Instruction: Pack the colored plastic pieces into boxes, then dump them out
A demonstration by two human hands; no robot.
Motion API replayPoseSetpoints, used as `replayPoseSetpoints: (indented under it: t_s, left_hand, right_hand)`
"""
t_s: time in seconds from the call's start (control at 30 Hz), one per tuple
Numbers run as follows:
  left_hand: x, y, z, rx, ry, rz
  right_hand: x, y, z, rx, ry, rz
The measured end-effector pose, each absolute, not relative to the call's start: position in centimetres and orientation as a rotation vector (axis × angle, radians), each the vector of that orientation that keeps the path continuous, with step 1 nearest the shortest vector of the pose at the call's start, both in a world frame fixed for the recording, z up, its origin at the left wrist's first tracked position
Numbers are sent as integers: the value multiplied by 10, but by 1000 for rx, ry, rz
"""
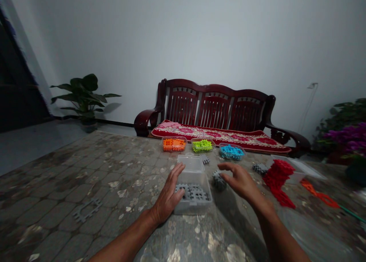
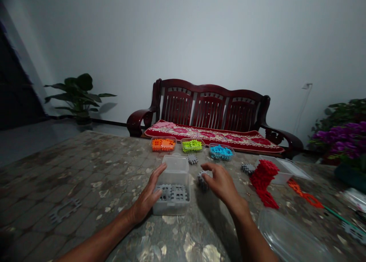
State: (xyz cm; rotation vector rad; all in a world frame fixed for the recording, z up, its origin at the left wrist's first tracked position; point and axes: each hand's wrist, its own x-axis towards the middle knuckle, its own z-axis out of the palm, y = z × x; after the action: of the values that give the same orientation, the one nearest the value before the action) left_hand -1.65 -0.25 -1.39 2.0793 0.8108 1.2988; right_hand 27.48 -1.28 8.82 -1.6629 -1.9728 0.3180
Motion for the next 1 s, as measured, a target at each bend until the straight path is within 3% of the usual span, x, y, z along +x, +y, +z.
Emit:
replayPoseSetpoints:
  t_s: [0.23, 0.6, 1.0]
  left_hand:
    - [-17, -3, -13, 2075, 807, 1299]
    - [-17, -3, -13, 2076, 811, 1281]
    - [-16, -7, -10, 2009, 816, 1271]
  right_hand:
    - [277, -8, 80, -2101, -2029, 181]
    - [273, -7, 74, -2180, -2102, -18]
    - [219, -35, 96, -1357, -2067, 338]
